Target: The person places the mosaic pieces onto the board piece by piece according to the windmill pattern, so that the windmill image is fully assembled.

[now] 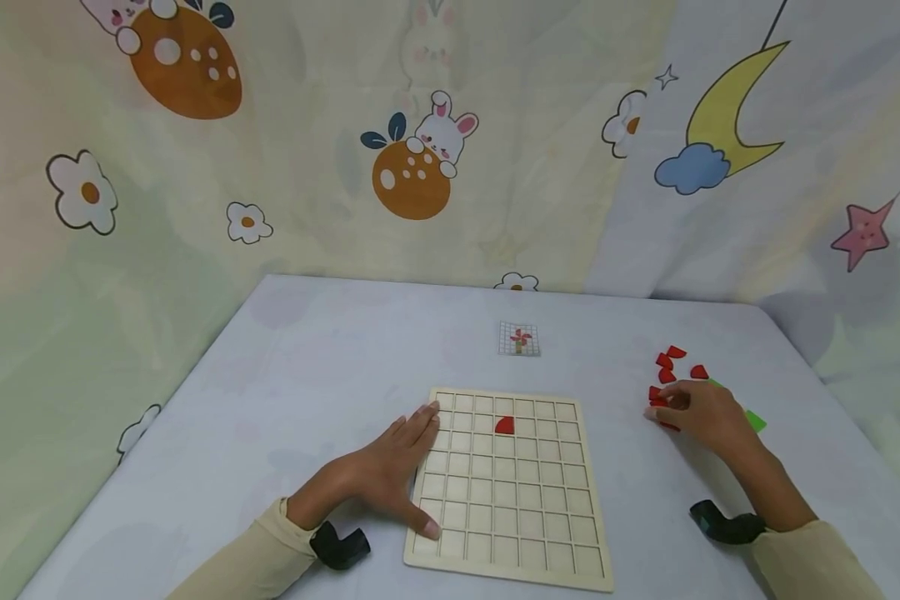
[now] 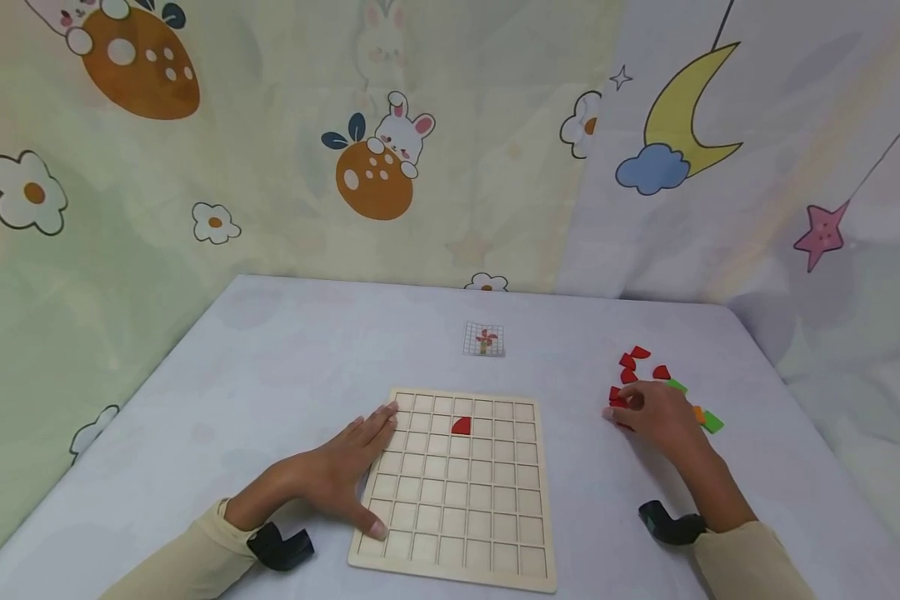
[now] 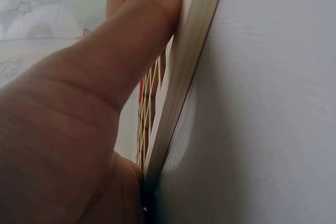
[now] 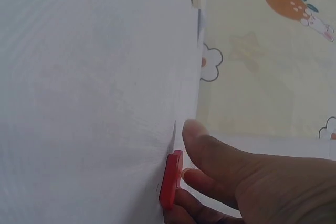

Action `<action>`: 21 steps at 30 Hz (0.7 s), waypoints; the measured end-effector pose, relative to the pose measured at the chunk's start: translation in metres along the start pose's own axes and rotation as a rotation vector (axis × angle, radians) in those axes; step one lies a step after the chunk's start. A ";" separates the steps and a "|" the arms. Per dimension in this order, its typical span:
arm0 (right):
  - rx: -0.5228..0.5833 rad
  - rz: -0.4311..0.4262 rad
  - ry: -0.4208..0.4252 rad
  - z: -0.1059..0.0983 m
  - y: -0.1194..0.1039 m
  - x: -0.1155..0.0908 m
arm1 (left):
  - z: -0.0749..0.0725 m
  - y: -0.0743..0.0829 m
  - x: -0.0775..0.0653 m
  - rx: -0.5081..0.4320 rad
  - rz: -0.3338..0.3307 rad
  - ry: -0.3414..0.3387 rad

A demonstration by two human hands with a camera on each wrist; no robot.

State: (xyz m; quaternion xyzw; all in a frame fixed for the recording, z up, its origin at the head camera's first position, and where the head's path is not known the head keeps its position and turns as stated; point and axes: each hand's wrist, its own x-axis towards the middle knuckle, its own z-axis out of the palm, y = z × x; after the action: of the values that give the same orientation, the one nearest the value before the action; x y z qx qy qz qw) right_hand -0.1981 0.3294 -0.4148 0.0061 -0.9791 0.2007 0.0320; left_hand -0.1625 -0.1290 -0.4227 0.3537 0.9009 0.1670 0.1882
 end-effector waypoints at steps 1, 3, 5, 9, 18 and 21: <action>-0.001 -0.005 0.001 0.000 0.000 0.000 | 0.000 0.000 0.000 -0.002 -0.001 0.002; 0.004 -0.013 0.004 0.000 0.000 0.000 | 0.001 0.000 0.000 0.000 -0.004 0.004; 0.016 -0.014 0.002 -0.002 0.000 0.000 | 0.001 0.000 0.000 0.003 -0.004 0.006; 0.036 -0.003 -0.008 -0.004 0.000 0.001 | 0.001 0.001 -0.001 0.007 -0.009 0.006; 0.029 0.024 -0.026 0.000 0.000 0.006 | 0.001 0.000 0.000 0.009 -0.007 0.001; 0.023 0.017 -0.033 0.000 0.000 0.009 | 0.001 0.000 0.000 0.007 -0.005 0.003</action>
State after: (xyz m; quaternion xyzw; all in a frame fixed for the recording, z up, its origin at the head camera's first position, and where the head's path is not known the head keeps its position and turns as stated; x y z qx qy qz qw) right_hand -0.2069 0.3293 -0.4141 0.0013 -0.9771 0.2121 0.0141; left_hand -0.1623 -0.1287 -0.4238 0.3517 0.9027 0.1640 0.1859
